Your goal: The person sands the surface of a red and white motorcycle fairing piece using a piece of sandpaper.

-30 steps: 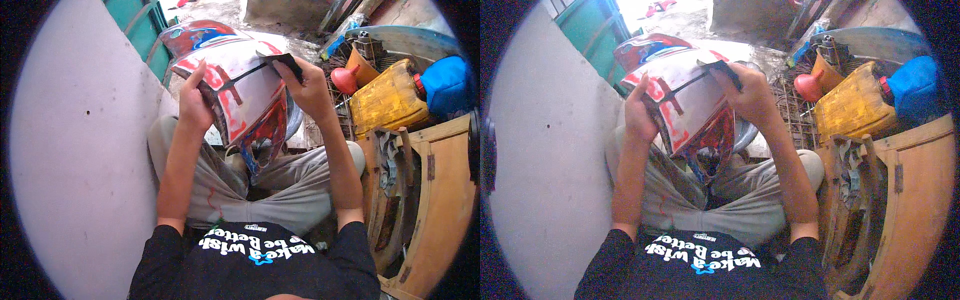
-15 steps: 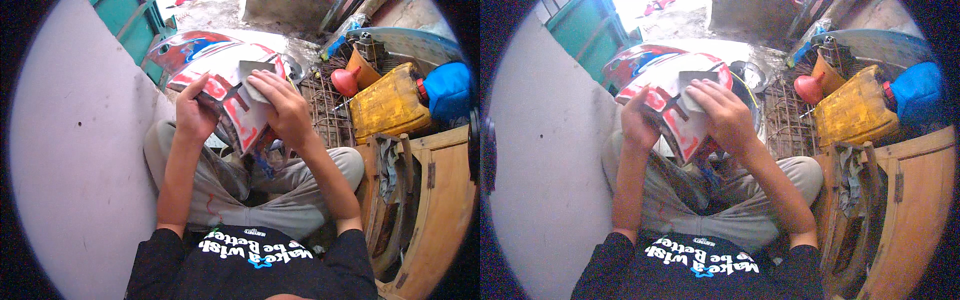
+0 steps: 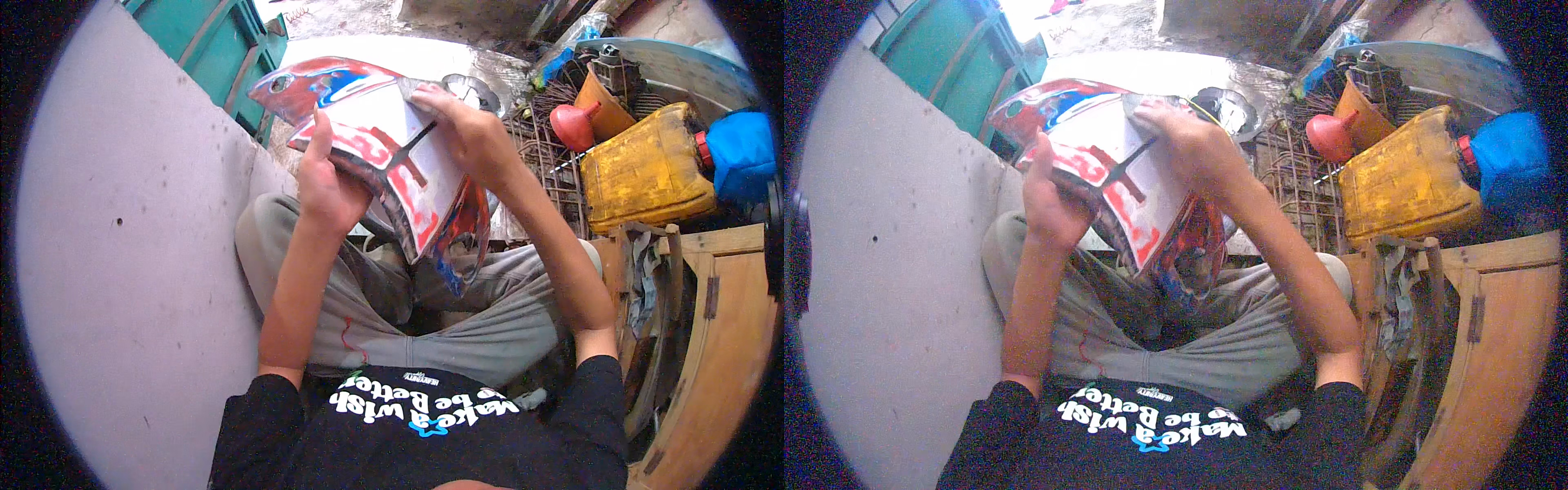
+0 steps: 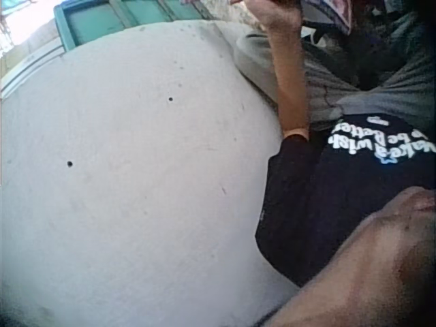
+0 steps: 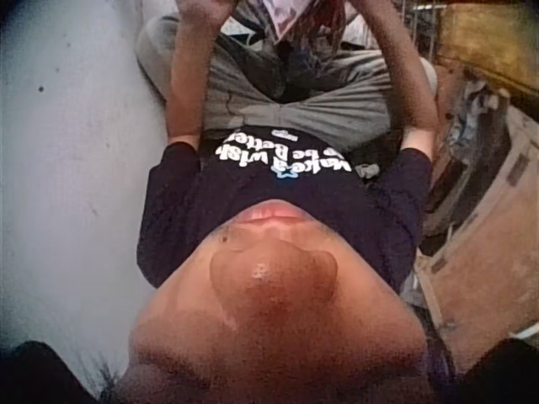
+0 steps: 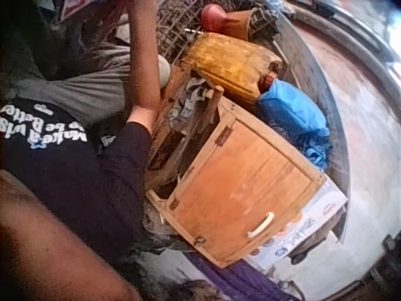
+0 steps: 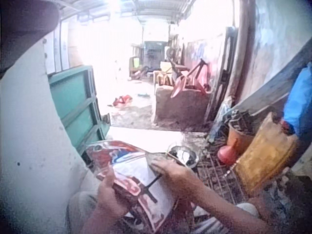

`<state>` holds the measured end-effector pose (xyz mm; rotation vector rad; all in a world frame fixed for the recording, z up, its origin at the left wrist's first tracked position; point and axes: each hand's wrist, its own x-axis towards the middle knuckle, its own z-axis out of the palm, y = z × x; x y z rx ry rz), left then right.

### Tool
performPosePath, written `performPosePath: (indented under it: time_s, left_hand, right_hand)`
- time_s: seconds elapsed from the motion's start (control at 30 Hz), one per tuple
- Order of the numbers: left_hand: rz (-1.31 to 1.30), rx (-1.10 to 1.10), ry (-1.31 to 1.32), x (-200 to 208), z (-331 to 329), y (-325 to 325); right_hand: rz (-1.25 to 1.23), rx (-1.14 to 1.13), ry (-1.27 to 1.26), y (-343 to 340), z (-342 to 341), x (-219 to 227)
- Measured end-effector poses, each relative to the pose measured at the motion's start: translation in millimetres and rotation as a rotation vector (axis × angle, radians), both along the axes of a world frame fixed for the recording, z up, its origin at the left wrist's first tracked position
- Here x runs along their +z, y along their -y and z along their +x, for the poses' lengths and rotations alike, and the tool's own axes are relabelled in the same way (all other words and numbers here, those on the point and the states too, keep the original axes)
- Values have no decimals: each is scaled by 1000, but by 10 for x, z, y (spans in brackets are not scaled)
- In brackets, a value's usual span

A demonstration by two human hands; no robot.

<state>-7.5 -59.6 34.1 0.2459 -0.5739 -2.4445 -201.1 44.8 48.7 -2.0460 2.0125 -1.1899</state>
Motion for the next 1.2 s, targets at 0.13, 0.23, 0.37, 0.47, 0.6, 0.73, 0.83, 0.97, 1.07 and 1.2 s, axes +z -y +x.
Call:
performPosePath:
  time_s: [0.13,0.23,0.37,0.47,0.6,0.73,0.83,0.97,1.07,1.2]
  left_hand:
    - [-27,66,45,15,-40,-4]
    - [-9,20,-32,17,-20,9]
    - [-32,82,-3,11,-80,-16]
    - [-14,68,-45,14,-87,-15]
    - [5,88,16,-6,-60,-24]
    - [12,118,65,-74,-58,-19]
    - [1,122,75,-64,-99,-31]
    - [-56,93,62,-96,-74,-35]
    - [-76,135,125,-83,-66,-72]
    - [-6,161,113,54,-142,-137]
  right_hand:
    - [-129,171,-150,-86,406,-123]
    - [7,78,10,-70,141,-85]
    - [-64,117,61,-87,217,-190]
    - [-118,111,-55,-112,217,-86]
    - [-181,-78,34,-82,-36,-53]
    - [-89,60,-4,-105,184,-102]
    - [-136,181,-131,-96,422,-190]
    - [-14,89,-34,-82,59,-148]
    - [-43,92,35,-88,149,-255]
    - [-87,187,-65,-161,321,-154]
